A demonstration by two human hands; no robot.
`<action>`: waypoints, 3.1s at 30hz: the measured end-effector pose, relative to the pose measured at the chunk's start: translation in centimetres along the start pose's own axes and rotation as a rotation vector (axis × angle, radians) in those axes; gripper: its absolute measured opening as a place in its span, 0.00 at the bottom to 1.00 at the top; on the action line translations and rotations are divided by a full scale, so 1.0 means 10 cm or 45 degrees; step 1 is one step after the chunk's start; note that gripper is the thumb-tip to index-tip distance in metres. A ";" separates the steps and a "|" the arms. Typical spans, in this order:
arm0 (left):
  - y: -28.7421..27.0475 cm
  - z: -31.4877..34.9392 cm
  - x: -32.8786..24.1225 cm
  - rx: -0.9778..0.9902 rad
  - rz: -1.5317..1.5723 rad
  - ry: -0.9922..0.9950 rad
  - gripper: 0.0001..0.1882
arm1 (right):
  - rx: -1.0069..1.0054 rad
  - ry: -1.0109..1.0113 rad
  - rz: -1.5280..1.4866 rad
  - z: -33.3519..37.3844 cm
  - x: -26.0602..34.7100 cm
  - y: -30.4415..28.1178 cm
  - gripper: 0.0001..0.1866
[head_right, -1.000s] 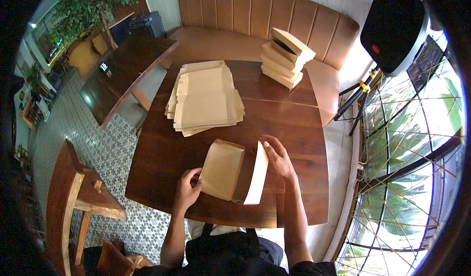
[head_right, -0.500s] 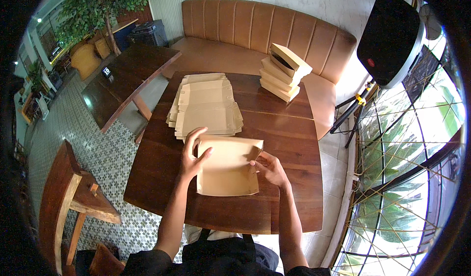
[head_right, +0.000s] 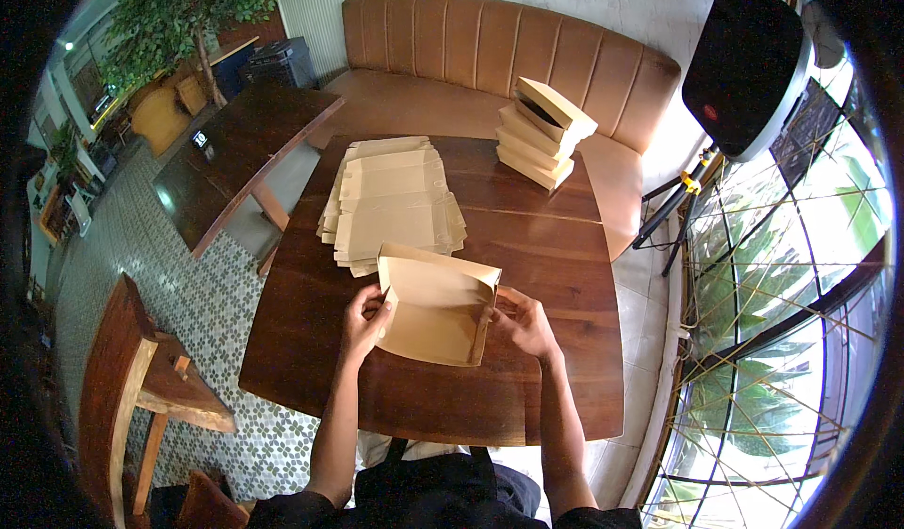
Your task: The person assembles flat-packed cardboard boxes by folding flaps and tucking tabs into slots. They handle each box one at a time, then place the finished box on a growing stack on the table.
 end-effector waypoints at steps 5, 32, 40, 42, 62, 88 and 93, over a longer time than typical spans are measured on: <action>-0.04 0.02 -0.04 -0.101 -0.173 0.127 0.16 | 0.020 -0.048 0.181 0.03 0.02 -0.10 0.22; -0.09 0.02 -0.29 0.148 -0.366 0.269 0.24 | 0.034 -0.225 0.305 0.06 -0.07 0.03 0.30; -0.10 0.31 -0.40 0.398 -0.034 -0.033 0.37 | -0.001 -0.214 0.028 0.17 -0.03 0.06 0.31; -0.14 0.47 -0.45 0.258 -0.175 -0.109 0.36 | -0.037 -0.276 -0.080 0.23 0.01 0.05 0.36; -0.05 0.77 -0.55 0.221 -0.140 -0.267 0.30 | -0.340 0.180 0.010 0.42 0.08 0.19 0.25; 0.00 0.87 -0.26 -0.023 0.158 -0.400 0.19 | -0.448 0.383 -0.039 0.50 -0.18 0.09 0.18; -0.01 0.86 -0.24 0.018 0.220 -0.384 0.19 | -0.482 0.374 -0.033 0.52 -0.16 0.08 0.18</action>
Point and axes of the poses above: each hand's wrist, its own z-axis away from the middle knuckle, its own y-axis out of the palm, x = y × z, the point moved 7 cm from there along -z, towards the middle knuckle, and after that the axes turned 11 degrees about -z, right-handed, at the moved point
